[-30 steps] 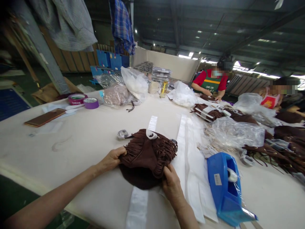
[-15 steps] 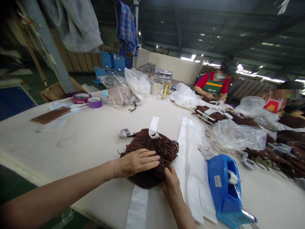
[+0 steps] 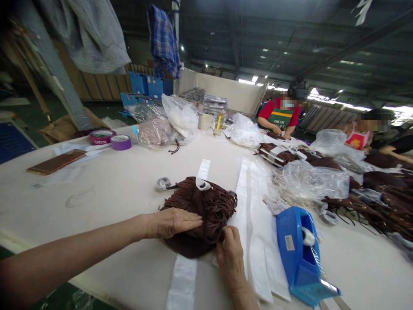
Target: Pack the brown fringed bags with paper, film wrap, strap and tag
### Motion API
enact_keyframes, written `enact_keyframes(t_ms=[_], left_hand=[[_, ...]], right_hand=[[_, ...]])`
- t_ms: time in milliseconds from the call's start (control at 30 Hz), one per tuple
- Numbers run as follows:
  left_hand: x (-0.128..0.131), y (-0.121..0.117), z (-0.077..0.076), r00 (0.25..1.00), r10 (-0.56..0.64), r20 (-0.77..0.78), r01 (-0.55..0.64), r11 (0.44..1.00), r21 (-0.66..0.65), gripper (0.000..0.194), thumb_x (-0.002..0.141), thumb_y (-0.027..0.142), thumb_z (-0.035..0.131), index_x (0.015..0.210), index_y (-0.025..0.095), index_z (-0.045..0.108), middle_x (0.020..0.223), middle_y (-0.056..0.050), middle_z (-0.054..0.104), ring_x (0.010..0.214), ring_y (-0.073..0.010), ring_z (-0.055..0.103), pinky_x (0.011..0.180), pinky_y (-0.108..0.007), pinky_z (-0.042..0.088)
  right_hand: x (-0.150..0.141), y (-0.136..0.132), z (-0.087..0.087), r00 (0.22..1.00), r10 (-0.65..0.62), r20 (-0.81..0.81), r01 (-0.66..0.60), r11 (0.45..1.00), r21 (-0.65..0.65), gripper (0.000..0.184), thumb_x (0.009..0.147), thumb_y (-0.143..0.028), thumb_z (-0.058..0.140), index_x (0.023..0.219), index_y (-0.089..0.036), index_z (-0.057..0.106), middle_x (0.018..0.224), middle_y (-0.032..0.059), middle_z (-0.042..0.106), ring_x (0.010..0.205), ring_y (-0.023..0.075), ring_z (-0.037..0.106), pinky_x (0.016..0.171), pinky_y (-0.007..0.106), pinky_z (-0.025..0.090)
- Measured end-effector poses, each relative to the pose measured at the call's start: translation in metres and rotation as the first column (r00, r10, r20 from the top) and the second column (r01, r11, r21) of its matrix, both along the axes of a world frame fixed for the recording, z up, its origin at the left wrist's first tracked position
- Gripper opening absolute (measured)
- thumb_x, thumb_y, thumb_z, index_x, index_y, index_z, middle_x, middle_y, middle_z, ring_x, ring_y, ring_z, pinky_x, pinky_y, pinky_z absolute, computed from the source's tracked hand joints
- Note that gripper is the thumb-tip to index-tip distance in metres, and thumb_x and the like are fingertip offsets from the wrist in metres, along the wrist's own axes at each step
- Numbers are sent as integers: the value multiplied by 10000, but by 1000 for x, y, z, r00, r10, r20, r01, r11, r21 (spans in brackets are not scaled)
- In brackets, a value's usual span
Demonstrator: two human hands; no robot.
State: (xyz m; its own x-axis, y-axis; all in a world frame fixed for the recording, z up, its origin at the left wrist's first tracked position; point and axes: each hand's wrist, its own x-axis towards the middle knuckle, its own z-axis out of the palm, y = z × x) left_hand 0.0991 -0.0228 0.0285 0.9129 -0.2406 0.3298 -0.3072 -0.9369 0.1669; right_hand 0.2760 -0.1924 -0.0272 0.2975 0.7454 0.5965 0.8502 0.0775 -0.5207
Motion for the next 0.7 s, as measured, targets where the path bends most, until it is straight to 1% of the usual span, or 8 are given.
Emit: enact_keyframes(t_ms=[67,133,200,233,333,433,533,700], left_hand=[[0,-4,1,999,23,44,-25,999,34,357,869,82,350,1199,59,485,1156,-188,574,1102,-220,536,923,-317,464],[-1,-7,-1,995,40,91,-46,997,68,340,891,97,329,1188,60,491,1135,-182,588,1088,-216,546,916,-321,471],[-2,-10,-4,990,55,127,-68,993,99,333,900,104,322,1185,54,486,1133,-176,591,1088,-208,545,919,-315,471],[-3,-11,-7,988,60,139,-77,990,120,330,901,104,322,1183,49,485,1134,-174,590,1088,-205,545,918,-312,473],[-3,-17,-18,975,79,206,-124,969,214,309,892,89,332,1136,30,513,1113,-170,604,1056,-214,565,892,-316,493],[-3,-25,-29,941,135,309,-225,934,279,283,877,70,353,1077,20,547,1079,-176,620,1016,-240,588,853,-345,511],[-6,-29,-38,915,186,358,-297,911,285,284,871,58,361,1083,32,548,1097,-180,611,1045,-243,574,870,-368,501],[-19,-23,-44,899,232,370,-342,901,265,294,891,72,341,1108,52,538,1122,-165,602,1105,-240,533,919,-399,473]], right_hand=[[-12,-5,4,987,-80,142,66,993,102,230,740,-103,490,946,-200,519,924,79,540,889,220,507,749,372,443],[-25,-6,10,932,-113,346,56,984,171,253,767,-103,504,1005,-190,518,975,97,546,962,241,490,800,404,409],[-35,-3,16,858,-109,502,25,985,171,265,796,-85,475,1041,-171,523,982,106,563,977,241,498,814,406,396],[-38,0,18,837,-101,537,19,988,156,262,810,-77,449,1043,-164,529,977,108,573,968,236,506,816,405,394],[-38,8,17,802,-90,590,7,990,141,243,842,-75,378,975,-163,561,916,97,610,887,218,536,793,399,401],[-31,11,12,778,-36,627,-61,989,132,260,849,-86,352,918,-179,585,855,79,626,826,198,549,751,364,421],[-27,7,11,805,13,593,-99,989,113,253,844,-98,366,915,-175,596,851,90,615,796,187,549,698,330,442],[-30,2,18,840,16,542,-78,993,92,249,832,-77,387,910,-173,603,885,102,604,808,186,551,681,319,459]])
